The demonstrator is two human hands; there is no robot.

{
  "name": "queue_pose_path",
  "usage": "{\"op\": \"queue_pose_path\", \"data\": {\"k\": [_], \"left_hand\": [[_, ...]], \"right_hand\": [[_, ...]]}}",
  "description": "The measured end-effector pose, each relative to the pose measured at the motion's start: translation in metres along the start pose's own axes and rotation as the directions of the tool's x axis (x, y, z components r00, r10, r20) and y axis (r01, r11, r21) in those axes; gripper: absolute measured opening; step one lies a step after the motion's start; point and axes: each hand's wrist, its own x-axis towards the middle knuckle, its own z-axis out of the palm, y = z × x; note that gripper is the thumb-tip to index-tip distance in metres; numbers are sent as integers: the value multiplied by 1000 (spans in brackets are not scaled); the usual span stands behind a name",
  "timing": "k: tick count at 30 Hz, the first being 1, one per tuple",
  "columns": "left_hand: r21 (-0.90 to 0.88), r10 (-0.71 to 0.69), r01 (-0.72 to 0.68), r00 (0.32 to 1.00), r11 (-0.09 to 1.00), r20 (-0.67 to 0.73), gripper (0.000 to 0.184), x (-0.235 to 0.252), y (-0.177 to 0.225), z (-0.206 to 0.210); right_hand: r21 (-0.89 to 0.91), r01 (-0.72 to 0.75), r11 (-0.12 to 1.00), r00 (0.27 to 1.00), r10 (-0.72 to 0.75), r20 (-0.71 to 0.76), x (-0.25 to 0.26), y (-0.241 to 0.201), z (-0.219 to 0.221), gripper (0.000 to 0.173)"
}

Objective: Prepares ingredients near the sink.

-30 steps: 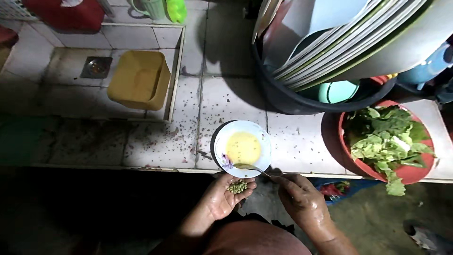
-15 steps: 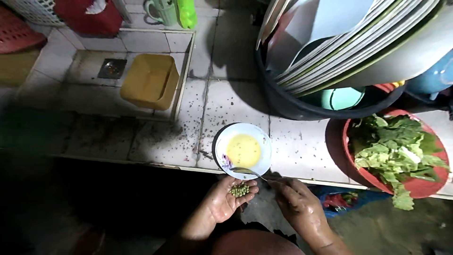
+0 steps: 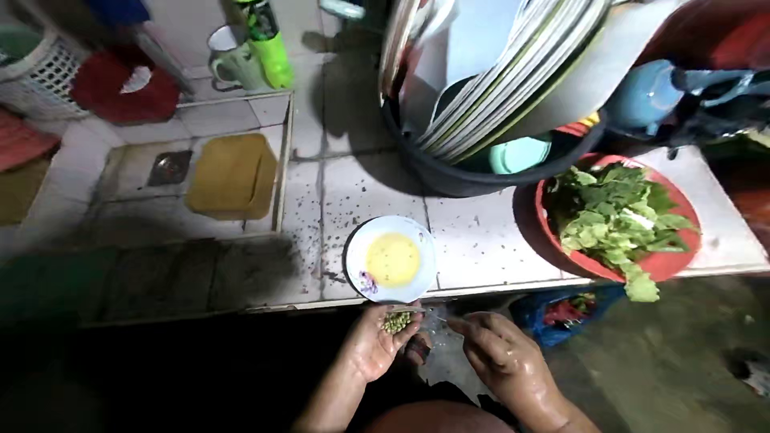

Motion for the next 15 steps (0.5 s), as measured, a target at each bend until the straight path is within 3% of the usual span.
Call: {"op": "queue_pose_path", "data": {"k": [5,10,12,15], "left_hand": [[119,-14,11,1000,993,25,31,5,-15,-4],[322,-223,213,975,923,-7,32,23,-58,1],[381,-296,282,955,881,-21,30,31,-78,12],[496,-385,337,923,801,-4,28,41,-106,44]], "right_hand": [[-146,-146,978,986,156,53,-15,-20,-14,19],[-172,-412,895,910,394,-130,-70,-13,-43,20],[-188,-574,797,818,548,-176,-109,0,-59,23],[-202,-837,509,542,823,-170,-178,20,-85,25]]}}
